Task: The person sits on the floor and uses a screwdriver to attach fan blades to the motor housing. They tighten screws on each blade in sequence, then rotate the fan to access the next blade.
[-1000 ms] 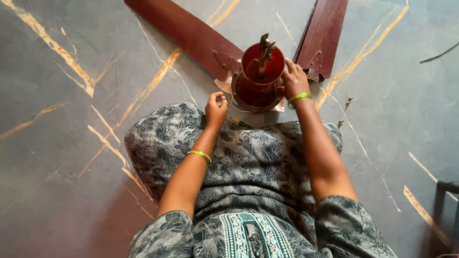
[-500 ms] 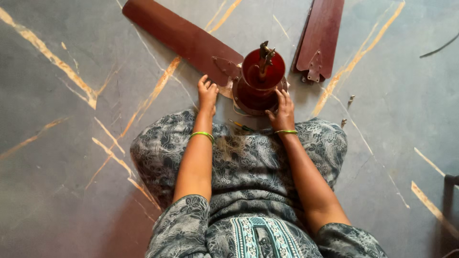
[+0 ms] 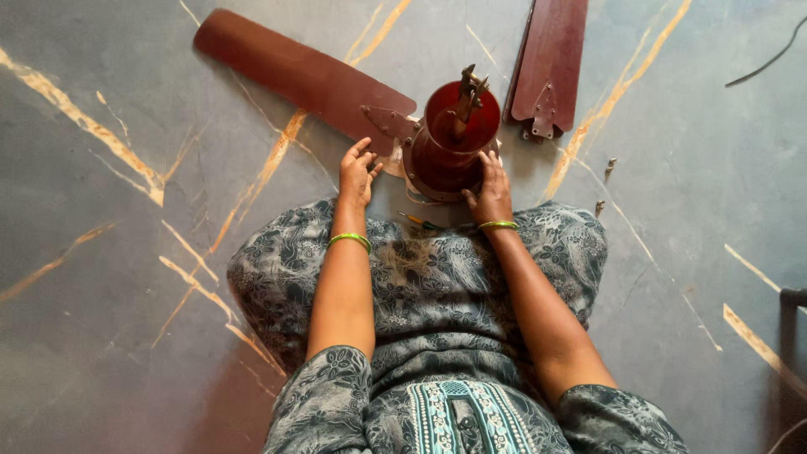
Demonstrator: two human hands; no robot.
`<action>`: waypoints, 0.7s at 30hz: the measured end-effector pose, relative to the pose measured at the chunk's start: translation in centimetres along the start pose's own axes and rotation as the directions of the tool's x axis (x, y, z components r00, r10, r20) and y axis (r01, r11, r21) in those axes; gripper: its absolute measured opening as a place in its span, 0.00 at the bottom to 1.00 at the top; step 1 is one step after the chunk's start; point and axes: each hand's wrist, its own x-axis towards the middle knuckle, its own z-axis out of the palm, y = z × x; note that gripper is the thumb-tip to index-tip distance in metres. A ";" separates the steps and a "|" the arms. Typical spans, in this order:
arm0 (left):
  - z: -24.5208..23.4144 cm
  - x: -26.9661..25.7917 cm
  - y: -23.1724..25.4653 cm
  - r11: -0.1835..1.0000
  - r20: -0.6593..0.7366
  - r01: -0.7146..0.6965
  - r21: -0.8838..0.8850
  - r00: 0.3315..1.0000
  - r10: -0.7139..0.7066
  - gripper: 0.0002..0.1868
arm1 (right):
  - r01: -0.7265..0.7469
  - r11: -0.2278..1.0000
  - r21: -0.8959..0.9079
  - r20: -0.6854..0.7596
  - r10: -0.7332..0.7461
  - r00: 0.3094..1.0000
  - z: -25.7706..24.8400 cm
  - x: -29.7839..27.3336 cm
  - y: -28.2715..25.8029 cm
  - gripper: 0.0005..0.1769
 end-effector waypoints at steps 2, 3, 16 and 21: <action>0.1 -0.4 -0.2 1.000 -0.020 0.007 -0.018 1.000 -0.007 0.21 | -0.001 1.000 0.000 -0.004 0.001 1.000 0.3 0.1 0.3 0.54; 0.1 -0.6 -0.4 1.000 -0.034 0.010 -0.026 0.999 -0.011 0.21 | -0.001 1.000 0.000 -0.005 0.001 1.000 0.5 0.1 0.4 0.54; 0.7 -4.2 -4.5 0.996 -0.293 0.088 -0.004 0.952 -0.086 0.18 | -0.090 0.996 -0.005 0.024 0.090 0.996 1.7 0.4 1.8 0.52; 0.8 -5.7 -5.5 0.997 -0.288 0.067 0.034 0.956 -0.054 0.18 | -0.058 0.998 -0.011 0.010 0.059 0.998 1.9 0.1 2.1 0.52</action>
